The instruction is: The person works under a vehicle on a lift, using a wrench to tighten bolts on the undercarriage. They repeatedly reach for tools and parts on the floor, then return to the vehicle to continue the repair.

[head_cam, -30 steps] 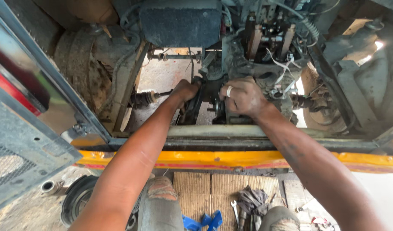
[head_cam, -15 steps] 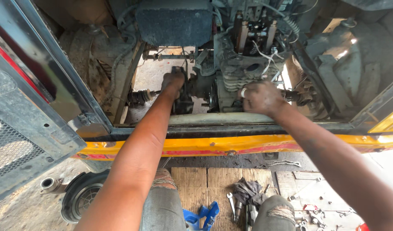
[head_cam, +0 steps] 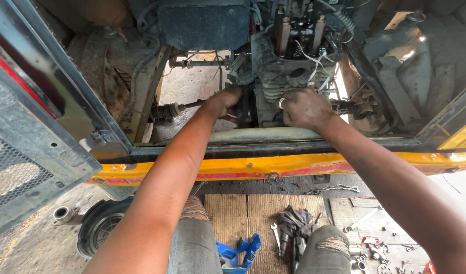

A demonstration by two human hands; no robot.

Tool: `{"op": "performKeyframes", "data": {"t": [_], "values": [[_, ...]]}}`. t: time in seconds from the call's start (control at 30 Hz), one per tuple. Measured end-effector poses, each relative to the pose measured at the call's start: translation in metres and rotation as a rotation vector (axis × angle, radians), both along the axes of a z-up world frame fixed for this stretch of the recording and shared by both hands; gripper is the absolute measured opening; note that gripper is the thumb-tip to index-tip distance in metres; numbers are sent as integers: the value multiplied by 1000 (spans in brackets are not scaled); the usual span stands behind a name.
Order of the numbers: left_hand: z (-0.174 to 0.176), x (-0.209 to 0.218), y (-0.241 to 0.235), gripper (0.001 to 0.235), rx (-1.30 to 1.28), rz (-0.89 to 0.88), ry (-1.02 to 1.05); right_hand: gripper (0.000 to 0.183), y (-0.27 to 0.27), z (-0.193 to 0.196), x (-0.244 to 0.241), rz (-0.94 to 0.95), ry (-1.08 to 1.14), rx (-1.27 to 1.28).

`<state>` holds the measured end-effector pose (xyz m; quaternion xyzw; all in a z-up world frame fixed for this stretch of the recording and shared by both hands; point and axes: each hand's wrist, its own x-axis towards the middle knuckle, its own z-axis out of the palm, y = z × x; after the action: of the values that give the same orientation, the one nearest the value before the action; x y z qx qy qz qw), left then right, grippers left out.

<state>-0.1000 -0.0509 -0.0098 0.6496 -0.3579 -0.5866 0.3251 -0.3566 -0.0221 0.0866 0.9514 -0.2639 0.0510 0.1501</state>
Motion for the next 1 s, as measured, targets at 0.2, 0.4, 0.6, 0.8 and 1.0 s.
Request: {"op": "performKeyframes", "data": {"t": [0.2, 0.4, 0.6, 0.8, 1.0], "values": [[7, -12, -12, 52, 0, 40, -85, 24, 1, 2, -1, 17, -46, 31], [-4, -24, -41, 44, 5, -11, -4, 21, -3, -1, -2, 170, -154, -20], [2, -23, -42, 43, -34, 47, -45, 20, -5, -1, -2, 190, -180, -26], [-2, -17, -26, 60, -20, 49, -59, 18, -6, -2, -3, 224, -218, -25], [-32, 29, -24, 75, 108, 258, 137, 22, -9, -4, -1, 121, -114, -5]]}}
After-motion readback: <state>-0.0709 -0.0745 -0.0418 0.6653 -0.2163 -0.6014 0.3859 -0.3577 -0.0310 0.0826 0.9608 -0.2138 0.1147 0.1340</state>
